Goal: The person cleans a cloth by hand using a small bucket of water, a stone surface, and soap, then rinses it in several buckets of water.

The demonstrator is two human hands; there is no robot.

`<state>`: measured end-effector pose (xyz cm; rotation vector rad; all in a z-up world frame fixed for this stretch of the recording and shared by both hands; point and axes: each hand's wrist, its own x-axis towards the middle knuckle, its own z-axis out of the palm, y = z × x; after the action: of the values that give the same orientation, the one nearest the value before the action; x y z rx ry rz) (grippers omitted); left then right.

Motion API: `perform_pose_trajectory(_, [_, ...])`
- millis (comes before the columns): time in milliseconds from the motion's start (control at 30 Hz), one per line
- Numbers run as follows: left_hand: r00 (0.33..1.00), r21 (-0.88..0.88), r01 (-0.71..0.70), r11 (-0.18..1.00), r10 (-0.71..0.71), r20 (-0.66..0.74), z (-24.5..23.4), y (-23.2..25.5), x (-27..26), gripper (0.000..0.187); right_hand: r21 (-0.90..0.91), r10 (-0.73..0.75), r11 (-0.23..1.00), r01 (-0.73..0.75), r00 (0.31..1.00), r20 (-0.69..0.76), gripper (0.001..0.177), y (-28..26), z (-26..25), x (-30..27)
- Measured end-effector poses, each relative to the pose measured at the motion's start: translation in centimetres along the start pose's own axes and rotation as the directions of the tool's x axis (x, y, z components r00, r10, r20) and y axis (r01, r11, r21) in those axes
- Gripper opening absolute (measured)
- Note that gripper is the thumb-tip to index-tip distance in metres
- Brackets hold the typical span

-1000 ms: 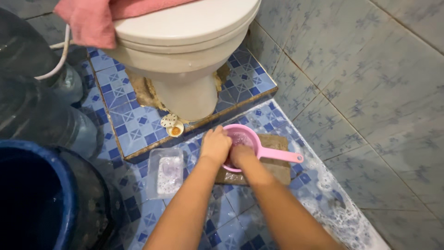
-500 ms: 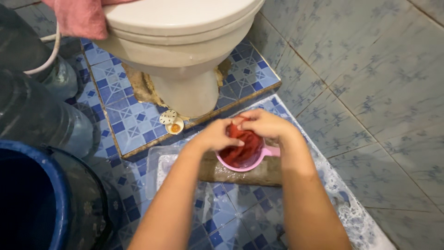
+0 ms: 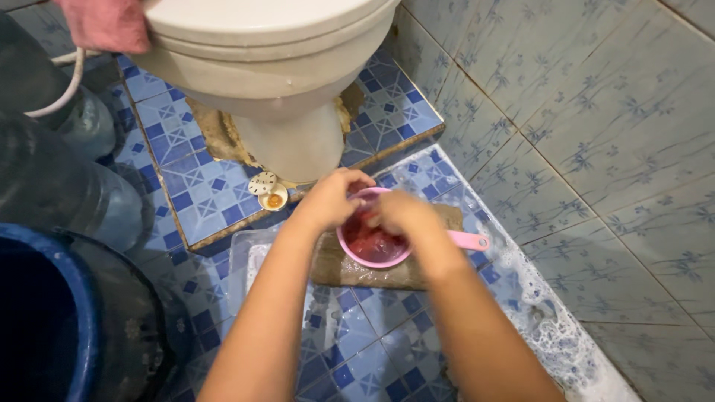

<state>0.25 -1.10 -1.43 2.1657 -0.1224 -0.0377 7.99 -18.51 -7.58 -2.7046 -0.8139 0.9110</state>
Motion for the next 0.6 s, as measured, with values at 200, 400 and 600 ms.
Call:
perform_pose_trajectory(200, [0.999, 0.029, 0.038, 0.999, -0.039, 0.026, 2.2, -1.0, 0.7, 0.036, -0.203, 0.068, 0.977, -0.058, 0.997, 0.044, 0.039, 0.7, 11.5, 6.1])
perform_pose_trajectory(400, [0.983, -0.024, 0.025, 0.999, -0.020, 0.180, 2.7, -2.0, 0.2, 0.049, 0.247, 0.028, 0.966, -0.071, 0.984, 0.173, 0.030, 0.1, 2.6, 1.9])
perform_pose_trajectory(600, [0.944, -0.436, 0.164, 0.885, -0.012, 0.330, 1.6, -0.2, -0.9, 0.072, 0.912, -0.115, 0.352, 0.210, 0.977, -0.180, 0.029, -1.4, -8.6, -7.0])
